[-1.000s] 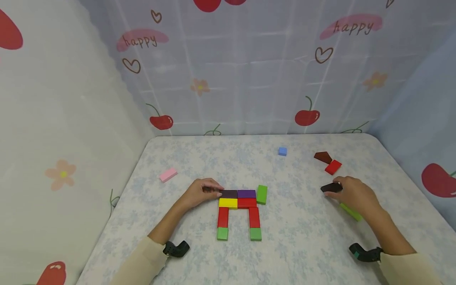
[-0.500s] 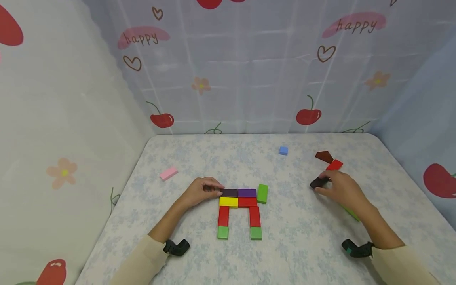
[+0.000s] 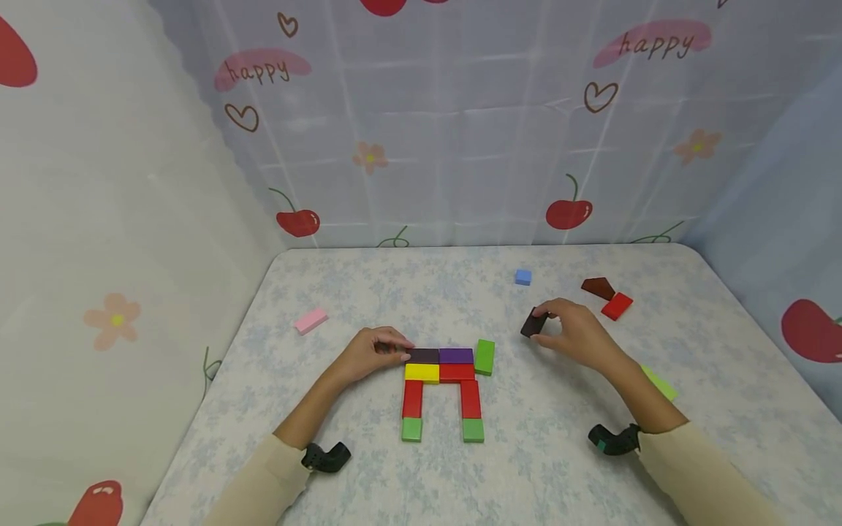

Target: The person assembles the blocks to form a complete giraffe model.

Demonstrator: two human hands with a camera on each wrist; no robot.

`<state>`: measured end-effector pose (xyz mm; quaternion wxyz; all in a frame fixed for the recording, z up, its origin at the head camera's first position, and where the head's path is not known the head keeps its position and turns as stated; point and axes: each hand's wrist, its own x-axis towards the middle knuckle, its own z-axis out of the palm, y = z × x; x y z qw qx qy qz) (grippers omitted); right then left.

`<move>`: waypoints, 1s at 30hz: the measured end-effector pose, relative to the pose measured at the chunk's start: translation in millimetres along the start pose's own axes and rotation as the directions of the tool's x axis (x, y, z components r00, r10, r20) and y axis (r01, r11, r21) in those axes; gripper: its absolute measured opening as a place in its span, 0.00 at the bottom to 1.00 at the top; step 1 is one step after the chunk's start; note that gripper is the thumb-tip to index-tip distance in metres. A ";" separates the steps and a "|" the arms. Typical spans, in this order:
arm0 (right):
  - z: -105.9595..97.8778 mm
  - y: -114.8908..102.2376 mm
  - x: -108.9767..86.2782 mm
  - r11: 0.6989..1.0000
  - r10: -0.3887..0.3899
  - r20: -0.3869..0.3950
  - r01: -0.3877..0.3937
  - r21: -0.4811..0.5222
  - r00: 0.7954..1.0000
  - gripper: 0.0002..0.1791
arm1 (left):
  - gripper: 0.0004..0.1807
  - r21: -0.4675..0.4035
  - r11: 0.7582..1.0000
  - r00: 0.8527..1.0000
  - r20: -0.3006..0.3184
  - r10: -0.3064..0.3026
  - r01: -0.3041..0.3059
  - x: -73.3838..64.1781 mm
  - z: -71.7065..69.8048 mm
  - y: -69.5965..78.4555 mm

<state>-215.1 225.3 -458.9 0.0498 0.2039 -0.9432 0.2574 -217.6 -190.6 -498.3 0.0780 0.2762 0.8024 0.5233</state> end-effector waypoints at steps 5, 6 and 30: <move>11.2 -6.7 14.3 0.999 -0.020 0.037 0.019 0.030 0.999 0.23 | 0.11 0.007 1.000 1.000 0.000 -0.015 0.015 -0.8 -0.2 0.7; 13.1 -7.8 16.9 0.999 -0.021 0.047 0.019 0.035 0.999 0.22 | 0.11 0.006 1.000 1.000 -0.001 -0.017 0.017 -1.1 -0.4 1.1; 40.7 -11.5 46.8 0.992 -0.050 0.133 0.034 0.121 0.990 0.25 | 0.11 -0.006 1.000 1.000 -0.001 0.007 -0.007 0.5 0.0 -0.6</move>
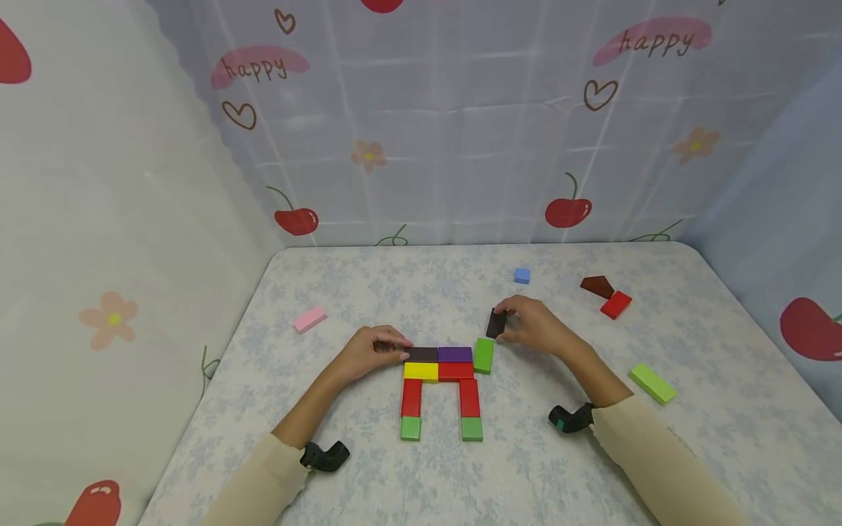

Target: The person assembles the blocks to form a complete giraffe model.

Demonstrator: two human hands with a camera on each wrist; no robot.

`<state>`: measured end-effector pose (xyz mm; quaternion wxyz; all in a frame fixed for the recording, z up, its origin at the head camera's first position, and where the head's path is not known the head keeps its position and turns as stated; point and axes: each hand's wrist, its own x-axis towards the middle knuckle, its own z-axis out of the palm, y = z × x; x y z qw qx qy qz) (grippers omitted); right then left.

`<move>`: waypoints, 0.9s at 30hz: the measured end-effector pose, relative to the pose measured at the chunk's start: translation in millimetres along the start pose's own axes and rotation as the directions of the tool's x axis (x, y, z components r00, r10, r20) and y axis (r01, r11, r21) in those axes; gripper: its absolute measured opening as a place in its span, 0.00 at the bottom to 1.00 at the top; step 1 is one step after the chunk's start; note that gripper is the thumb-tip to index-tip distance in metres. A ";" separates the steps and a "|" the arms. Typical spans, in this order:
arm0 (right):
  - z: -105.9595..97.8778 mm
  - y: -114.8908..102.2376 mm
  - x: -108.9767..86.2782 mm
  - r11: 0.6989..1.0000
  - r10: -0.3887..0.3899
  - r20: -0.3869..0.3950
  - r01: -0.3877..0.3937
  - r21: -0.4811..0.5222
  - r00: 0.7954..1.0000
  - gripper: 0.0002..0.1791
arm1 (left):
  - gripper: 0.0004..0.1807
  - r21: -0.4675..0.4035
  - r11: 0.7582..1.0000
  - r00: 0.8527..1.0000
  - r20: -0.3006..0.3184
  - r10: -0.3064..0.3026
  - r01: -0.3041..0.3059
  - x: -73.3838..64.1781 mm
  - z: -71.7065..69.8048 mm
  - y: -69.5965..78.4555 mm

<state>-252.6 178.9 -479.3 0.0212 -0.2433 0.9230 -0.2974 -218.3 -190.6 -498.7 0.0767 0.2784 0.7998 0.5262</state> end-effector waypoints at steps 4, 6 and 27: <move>0.3 3.7 -0.7 0.997 0.055 -0.053 -0.052 0.050 0.997 0.27 | 0.11 0.003 1.000 1.000 0.006 -0.009 0.009 -0.1 -0.3 1.0; 1.5 5.4 -0.8 0.992 0.089 -0.075 -0.082 0.091 0.993 0.27 | 0.11 0.004 1.000 1.000 0.005 -0.007 0.007 -0.2 -0.5 1.6; 20.2 3.0 8.1 0.898 0.263 -0.028 -0.234 0.372 0.964 0.22 | 0.12 -0.002 1.000 1.000 -0.014 -0.023 0.023 0.1 1.6 -2.9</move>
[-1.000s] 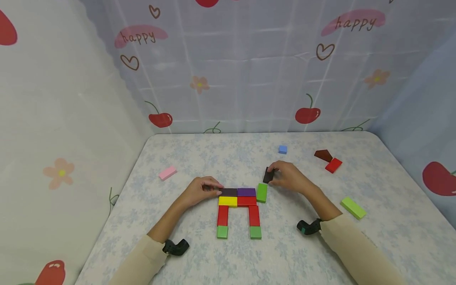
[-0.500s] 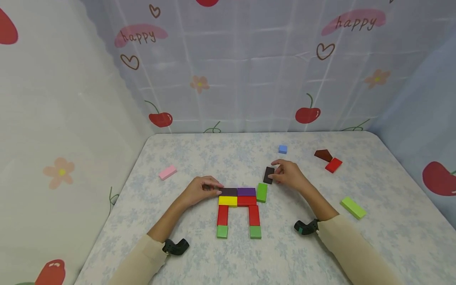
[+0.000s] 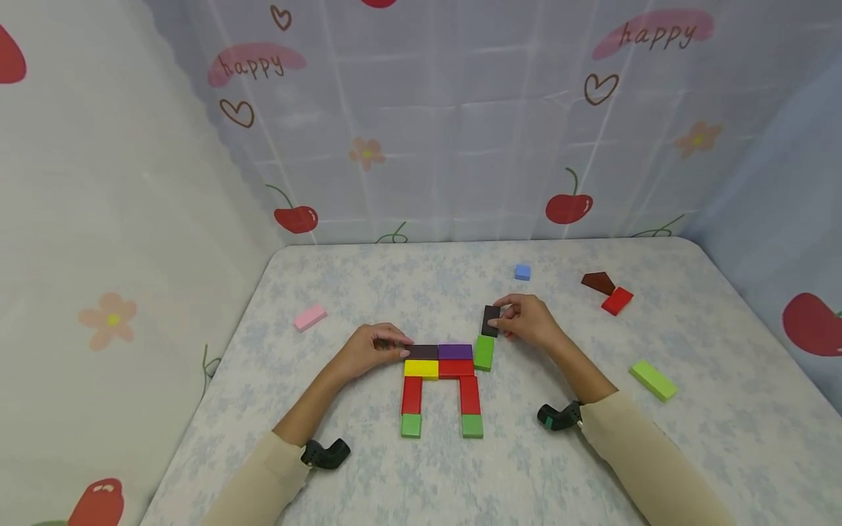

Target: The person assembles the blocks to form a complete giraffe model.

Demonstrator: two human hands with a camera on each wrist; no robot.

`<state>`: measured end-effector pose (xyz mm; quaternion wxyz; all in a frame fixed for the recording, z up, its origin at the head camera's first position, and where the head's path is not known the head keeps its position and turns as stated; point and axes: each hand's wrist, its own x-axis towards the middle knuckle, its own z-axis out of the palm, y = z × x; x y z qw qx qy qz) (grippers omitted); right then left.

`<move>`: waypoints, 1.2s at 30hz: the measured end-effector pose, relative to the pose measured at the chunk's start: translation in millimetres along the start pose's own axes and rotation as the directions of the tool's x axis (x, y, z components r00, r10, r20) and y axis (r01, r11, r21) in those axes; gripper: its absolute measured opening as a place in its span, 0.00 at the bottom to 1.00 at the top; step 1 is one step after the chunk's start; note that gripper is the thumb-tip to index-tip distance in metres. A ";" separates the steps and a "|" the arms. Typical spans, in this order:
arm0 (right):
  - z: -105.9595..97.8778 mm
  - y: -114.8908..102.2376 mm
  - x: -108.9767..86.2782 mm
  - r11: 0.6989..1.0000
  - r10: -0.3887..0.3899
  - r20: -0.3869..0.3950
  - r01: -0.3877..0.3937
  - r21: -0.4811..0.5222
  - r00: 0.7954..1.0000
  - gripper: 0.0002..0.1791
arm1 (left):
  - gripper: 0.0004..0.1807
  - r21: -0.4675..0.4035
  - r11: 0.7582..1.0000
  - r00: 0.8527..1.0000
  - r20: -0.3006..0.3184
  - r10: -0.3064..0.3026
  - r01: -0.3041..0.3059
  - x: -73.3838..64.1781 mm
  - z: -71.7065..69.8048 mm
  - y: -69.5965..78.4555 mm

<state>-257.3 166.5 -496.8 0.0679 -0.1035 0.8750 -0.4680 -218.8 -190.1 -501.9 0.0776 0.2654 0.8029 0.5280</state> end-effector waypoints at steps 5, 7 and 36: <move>1.8 -0.2 0.9 1.000 -0.004 -0.006 0.003 -0.021 1.000 0.22 | 0.12 -0.004 1.000 1.000 0.002 -0.011 0.011 1.1 0.2 -2.0; 2.9 -0.2 0.4 1.000 -0.005 -0.006 0.005 -0.031 1.000 0.22 | 0.11 -0.004 1.000 1.000 -0.002 -0.005 0.005 1.0 0.7 -2.6; 1.3 0.6 -4.1 0.999 -0.023 0.007 0.023 -0.022 1.000 0.21 | 0.11 0.019 1.000 1.000 -0.003 -0.012 0.012 4.4 3.4 -29.9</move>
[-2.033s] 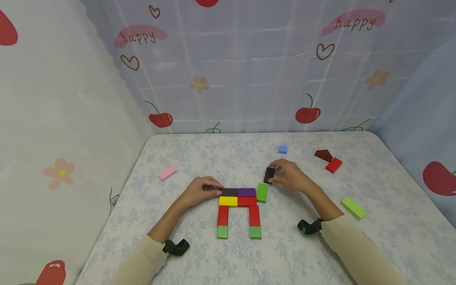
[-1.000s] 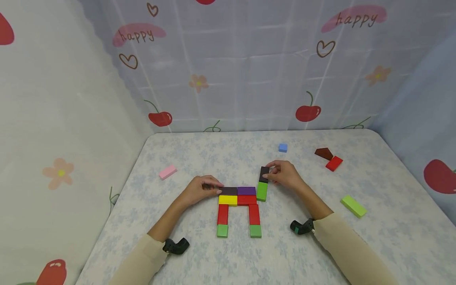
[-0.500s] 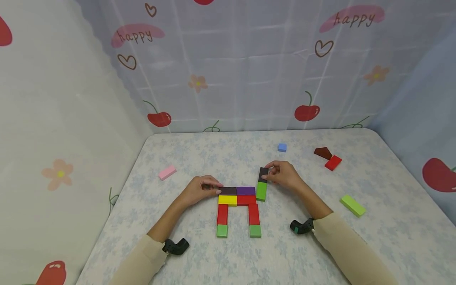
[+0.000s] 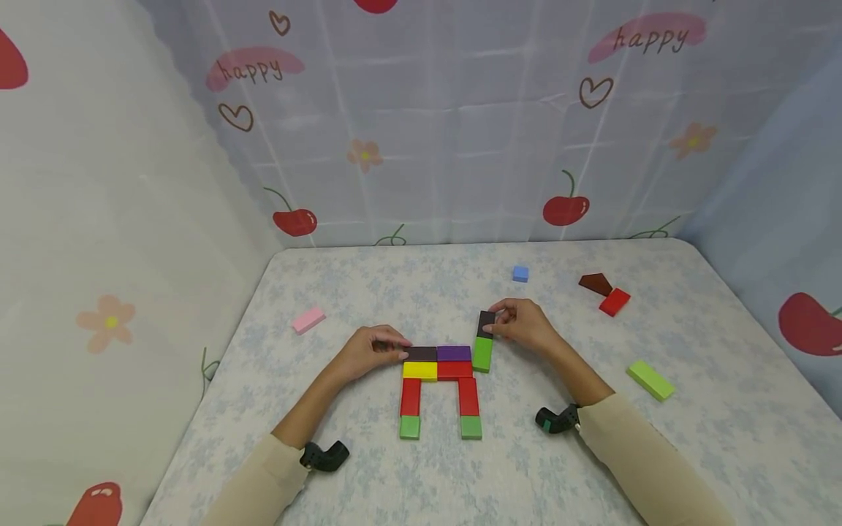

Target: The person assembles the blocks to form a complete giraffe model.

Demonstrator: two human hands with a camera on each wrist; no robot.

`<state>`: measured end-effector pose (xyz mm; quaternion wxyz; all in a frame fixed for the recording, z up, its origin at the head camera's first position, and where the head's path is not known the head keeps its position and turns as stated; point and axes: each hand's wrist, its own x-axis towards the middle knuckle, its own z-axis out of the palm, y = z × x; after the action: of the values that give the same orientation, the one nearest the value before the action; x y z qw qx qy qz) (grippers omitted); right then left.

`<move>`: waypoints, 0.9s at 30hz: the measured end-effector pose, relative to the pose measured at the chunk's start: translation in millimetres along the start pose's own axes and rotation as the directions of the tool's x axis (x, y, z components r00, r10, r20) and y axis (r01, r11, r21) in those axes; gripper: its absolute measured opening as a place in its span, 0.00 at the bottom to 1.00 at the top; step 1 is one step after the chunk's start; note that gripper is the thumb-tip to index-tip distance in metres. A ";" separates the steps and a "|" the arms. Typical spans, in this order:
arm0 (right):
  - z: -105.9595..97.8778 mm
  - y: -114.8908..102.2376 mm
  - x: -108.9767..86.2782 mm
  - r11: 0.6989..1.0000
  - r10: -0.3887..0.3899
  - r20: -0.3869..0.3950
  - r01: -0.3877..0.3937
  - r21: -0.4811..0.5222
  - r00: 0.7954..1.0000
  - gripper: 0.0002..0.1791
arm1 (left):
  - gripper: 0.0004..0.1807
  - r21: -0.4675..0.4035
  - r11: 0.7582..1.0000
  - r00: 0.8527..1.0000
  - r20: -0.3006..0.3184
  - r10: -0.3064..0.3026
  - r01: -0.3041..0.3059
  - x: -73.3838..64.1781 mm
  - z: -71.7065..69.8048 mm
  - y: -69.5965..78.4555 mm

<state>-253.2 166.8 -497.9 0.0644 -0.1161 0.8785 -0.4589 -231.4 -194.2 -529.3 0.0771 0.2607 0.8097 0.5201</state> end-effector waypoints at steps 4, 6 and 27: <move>-2.9 -2.5 -3.1 0.999 0.045 0.013 -0.045 -0.010 0.999 0.22 | 0.10 0.012 1.000 1.000 0.017 0.002 -0.002 -0.3 1.4 -2.1; -5.4 -5.6 -4.7 0.998 0.067 0.018 -0.066 -0.013 0.998 0.23 | 0.10 0.019 1.000 1.000 0.019 0.008 -0.008 -1.0 1.7 -3.3; -127.0 -27.2 -86.3 0.954 -0.161 -0.219 0.095 -0.283 0.962 0.15 | 0.10 0.042 0.999 1.000 0.012 0.021 -0.022 0.4 -4.6 1.0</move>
<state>-193.9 275.0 -402.5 -0.0888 -0.1246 0.9247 -0.3487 -233.2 -197.3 -526.3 0.0706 0.2739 0.8172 0.5022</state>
